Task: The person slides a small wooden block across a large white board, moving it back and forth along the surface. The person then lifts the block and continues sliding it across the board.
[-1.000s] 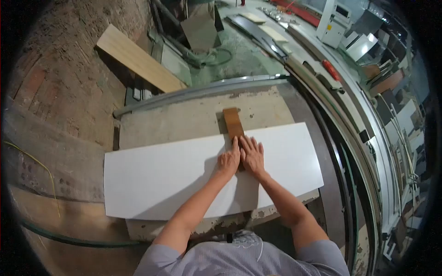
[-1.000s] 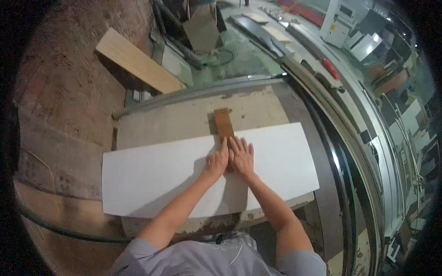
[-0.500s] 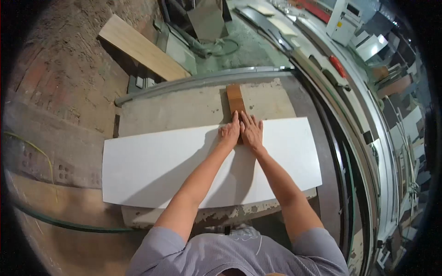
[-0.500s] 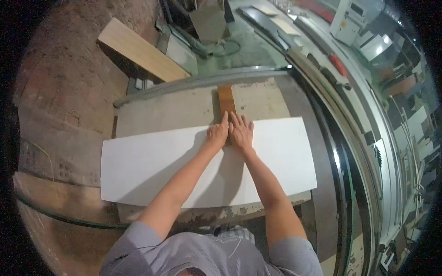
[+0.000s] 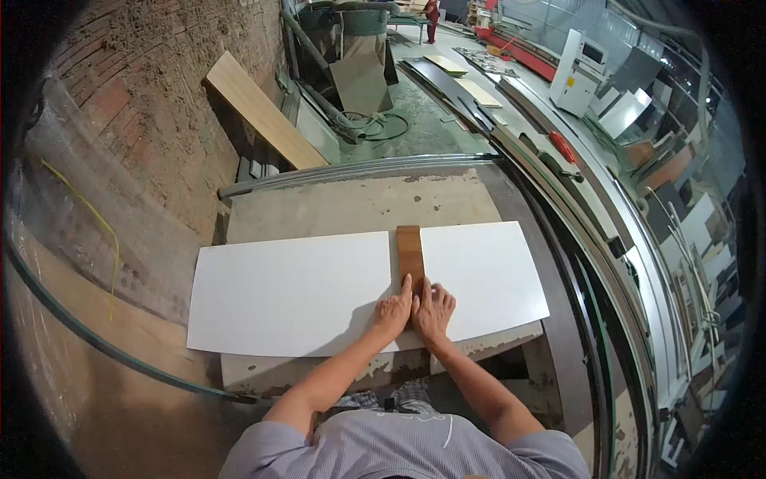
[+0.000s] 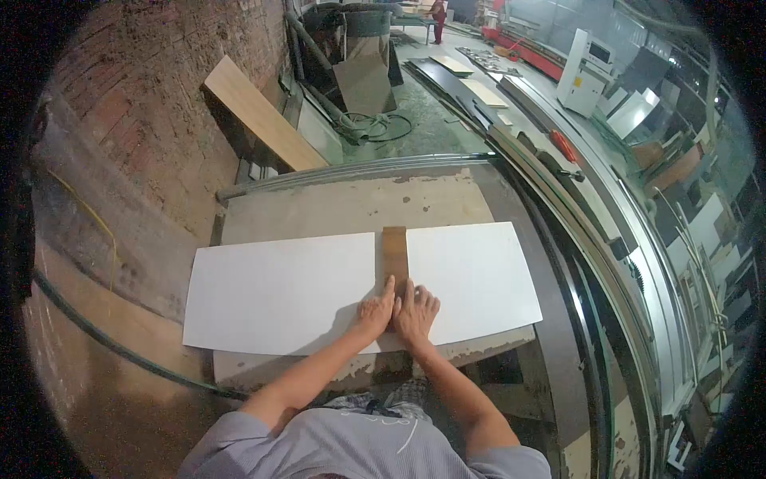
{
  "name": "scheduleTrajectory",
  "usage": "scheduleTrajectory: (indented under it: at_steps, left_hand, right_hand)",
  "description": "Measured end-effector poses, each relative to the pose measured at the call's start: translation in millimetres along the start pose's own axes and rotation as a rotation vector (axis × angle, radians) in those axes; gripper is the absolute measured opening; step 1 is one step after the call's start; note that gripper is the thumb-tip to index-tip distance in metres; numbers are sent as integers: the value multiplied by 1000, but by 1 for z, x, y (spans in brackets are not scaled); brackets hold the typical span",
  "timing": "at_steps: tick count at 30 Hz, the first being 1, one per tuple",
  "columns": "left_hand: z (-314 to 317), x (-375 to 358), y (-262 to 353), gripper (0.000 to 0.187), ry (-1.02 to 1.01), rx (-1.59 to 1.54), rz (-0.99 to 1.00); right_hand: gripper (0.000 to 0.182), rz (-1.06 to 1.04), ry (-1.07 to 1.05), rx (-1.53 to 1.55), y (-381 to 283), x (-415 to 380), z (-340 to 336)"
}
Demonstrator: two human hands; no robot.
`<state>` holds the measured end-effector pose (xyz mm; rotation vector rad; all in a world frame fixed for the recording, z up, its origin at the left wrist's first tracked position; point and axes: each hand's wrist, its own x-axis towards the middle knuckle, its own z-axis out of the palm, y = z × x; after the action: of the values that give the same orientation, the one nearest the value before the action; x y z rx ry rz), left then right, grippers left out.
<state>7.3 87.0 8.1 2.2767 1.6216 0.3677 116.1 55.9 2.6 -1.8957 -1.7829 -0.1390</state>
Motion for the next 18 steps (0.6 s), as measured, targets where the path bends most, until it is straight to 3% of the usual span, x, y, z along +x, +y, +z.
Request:
scheduleTrajectory:
  at_steps: [9,18]
  left_hand:
    - [-18,-88,-4,53,-9,-61,-11]
    - [-17,-95,-3,59,-48,-57,-50]
  right_hand:
    - [59,200,-89,8,-41,-71,-26]
    - [50,131,-227,19,-43,-64,-38]
